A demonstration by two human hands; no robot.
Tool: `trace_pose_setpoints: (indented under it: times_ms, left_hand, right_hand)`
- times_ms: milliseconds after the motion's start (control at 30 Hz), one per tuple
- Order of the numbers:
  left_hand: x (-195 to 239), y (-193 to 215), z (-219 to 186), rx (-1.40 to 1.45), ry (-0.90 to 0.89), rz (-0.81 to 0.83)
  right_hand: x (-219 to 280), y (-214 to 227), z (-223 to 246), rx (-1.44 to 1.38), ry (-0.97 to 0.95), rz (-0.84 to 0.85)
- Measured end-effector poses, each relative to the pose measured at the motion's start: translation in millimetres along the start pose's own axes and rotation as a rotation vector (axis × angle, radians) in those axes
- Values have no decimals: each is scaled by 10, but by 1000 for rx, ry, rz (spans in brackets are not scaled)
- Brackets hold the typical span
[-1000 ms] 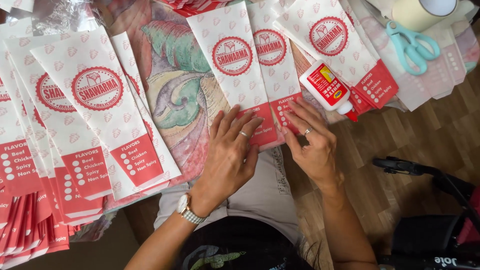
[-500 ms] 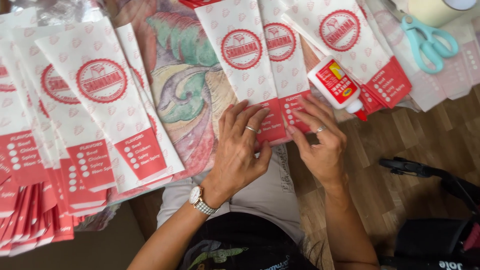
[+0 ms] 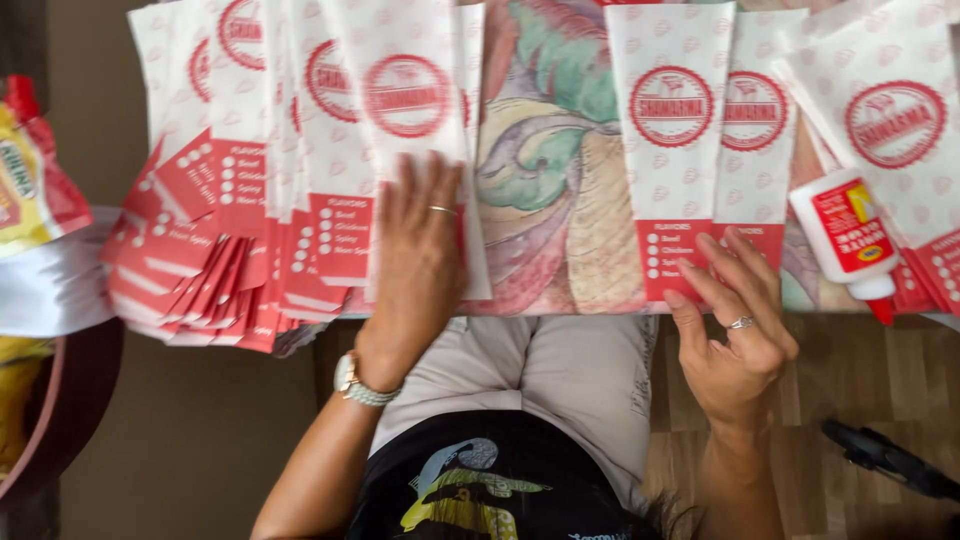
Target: The person folds printed paper sheets into long pouches, applies glue from a bottle along the edges, and presses the seams to seal them. They repeat this process for multiple pouches, stacking the finished ones on the table.
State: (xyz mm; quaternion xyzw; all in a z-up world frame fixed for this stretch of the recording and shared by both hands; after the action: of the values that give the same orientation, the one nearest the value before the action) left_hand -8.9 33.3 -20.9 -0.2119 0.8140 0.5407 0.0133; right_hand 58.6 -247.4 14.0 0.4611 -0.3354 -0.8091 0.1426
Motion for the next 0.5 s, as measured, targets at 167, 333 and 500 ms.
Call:
trace_pose_setpoints:
  times_ms: [167, 333, 500]
  left_hand:
    - [17, -41, -533, 271, -121, -9]
    - [-39, 60, -351, 540, -78, -53]
    - [-11, 153, -81, 441, -43, -80]
  right_hand:
    - [-168, -353, 241, -175, 37, -20]
    - [-226, -577, 511, -232, 138, 80]
    - [-210, -610, 449, -155, 224, 224]
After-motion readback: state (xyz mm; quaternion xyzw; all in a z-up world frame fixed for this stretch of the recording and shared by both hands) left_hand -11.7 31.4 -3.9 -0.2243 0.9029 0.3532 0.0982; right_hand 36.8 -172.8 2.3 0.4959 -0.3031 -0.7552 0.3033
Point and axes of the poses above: each hand's wrist, its own x-axis away from the middle knuckle, its own y-axis out of the back of the hand, z = x × y, the point moved 1 cm from there along -x, towards the middle knuckle, and after that the axes turned 7 degrees about y, right-handed, at the moved point
